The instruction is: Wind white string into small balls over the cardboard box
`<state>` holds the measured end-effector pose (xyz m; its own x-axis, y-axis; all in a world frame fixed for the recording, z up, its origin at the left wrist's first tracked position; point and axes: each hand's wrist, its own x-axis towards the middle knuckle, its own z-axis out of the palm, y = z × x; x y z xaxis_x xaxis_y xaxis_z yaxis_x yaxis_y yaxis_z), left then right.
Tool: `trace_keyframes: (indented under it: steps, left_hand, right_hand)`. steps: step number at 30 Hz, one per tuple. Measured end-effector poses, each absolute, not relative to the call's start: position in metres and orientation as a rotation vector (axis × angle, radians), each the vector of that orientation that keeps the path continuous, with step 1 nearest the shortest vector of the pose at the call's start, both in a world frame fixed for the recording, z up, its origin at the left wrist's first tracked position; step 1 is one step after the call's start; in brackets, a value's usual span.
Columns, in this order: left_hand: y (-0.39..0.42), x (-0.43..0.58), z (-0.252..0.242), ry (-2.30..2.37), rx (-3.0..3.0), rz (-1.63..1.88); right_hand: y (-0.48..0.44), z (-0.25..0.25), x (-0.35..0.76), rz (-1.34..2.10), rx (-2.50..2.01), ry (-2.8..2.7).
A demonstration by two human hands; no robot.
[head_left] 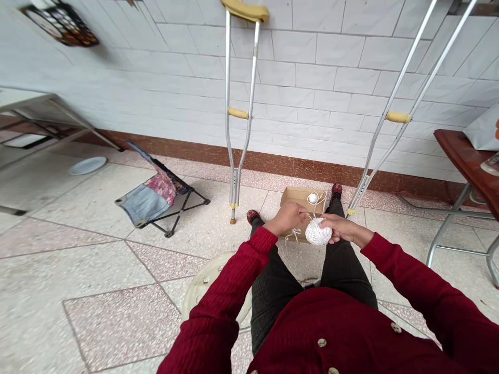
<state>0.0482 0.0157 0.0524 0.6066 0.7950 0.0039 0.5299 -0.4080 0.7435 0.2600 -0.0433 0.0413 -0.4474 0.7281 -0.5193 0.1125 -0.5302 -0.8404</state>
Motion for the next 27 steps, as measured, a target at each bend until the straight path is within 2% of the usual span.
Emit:
trace_keyframes:
  steps: [4,6,13,19,27]
  left_hand:
    - [0.021,0.059,0.068,1.025,2.062,0.414]
    - [0.020,0.061,0.070,0.968,1.901,0.461]
    - [-0.003,0.052,0.070,0.766,1.541,0.536]
    - [-0.021,0.044,0.070,0.698,1.493,0.562]
    - [-0.020,0.035,0.028,0.862,1.420,0.619]
  right_hand:
    - [-0.022,0.023,0.257,1.512,-1.532,-1.211]
    - [-0.007,0.025,0.256,1.374,-1.516,-1.057]
    - [0.023,0.063,0.258,1.600,-1.046,-0.629]
    - [0.029,0.080,0.264,1.623,-0.957,-0.544]
    - [0.026,0.101,0.263,1.712,-0.861,-0.473]
